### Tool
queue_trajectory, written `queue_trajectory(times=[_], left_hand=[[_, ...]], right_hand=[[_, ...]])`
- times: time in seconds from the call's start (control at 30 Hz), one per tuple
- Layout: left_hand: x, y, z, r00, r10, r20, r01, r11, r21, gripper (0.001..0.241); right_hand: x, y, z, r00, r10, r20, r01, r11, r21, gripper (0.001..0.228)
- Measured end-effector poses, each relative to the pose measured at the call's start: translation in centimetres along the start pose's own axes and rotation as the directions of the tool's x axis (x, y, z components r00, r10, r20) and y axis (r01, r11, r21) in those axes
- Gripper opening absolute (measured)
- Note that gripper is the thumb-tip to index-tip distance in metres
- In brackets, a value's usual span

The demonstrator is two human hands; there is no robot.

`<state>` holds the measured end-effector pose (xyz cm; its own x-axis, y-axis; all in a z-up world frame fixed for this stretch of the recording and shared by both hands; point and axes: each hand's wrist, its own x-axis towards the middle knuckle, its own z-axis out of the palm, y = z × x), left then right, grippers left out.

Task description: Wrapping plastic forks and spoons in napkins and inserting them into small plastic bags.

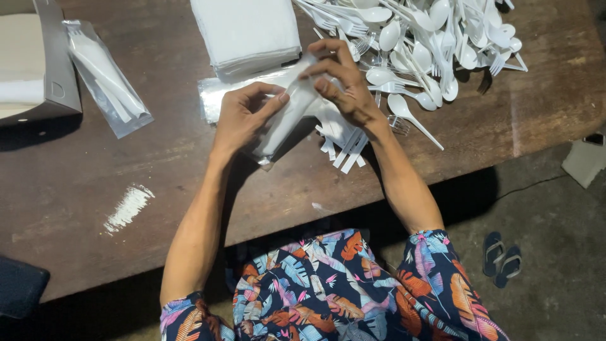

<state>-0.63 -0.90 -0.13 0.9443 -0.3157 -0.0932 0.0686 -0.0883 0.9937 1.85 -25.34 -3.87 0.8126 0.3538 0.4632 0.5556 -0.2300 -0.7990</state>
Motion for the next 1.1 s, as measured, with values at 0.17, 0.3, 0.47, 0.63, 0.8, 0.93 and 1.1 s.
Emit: queue_trajectory(times=[0.17, 0.3, 0.47, 0.63, 0.8, 0.93, 1.1], left_hand=[[0.3, -0.5, 0.3, 1.000, 0.023, -0.011, -0.023, 0.999, 0.039, 0.017], [0.2, -0.4, 0.1, 0.998, 0.063, 0.023, -0.065, 0.989, 0.132, 0.022], [0.1, -0.1, 0.3, 0.999, 0.047, 0.022, -0.049, 0.989, 0.142, 0.021], [0.4, -0.8, 0.2, 0.989, 0.129, 0.066, -0.138, 0.977, 0.162, 0.020], [0.2, -0.8, 0.8, 0.976, 0.216, 0.021, -0.216, 0.976, 0.009, 0.020], [-0.1, -1.0, 1.6, 0.977, 0.212, 0.003, -0.212, 0.976, -0.051, 0.020], [0.0, -1.5, 1.6, 0.949, 0.256, 0.184, -0.256, 0.966, -0.026, 0.045]], right_hand=[[0.1, -1.3, 0.1, 0.999, 0.033, -0.024, -0.032, 0.999, 0.032, 0.054], [0.2, -2.8, 0.3, 0.992, 0.114, 0.051, -0.116, 0.992, 0.048, 0.066], [0.0, -1.4, 0.3, 0.999, 0.023, 0.030, -0.024, 0.998, 0.054, 0.071], [0.2, -0.8, -0.1, 0.999, -0.029, 0.035, 0.024, 0.991, 0.131, 0.080], [0.1, -1.2, -0.8, 0.997, 0.042, -0.060, -0.021, 0.951, 0.309, 0.071], [-0.3, -0.7, 0.0, 0.985, 0.081, -0.152, -0.043, 0.970, 0.238, 0.042], [-0.5, 0.1, -1.0, 0.837, -0.227, -0.498, 0.311, 0.946, 0.091, 0.031]])
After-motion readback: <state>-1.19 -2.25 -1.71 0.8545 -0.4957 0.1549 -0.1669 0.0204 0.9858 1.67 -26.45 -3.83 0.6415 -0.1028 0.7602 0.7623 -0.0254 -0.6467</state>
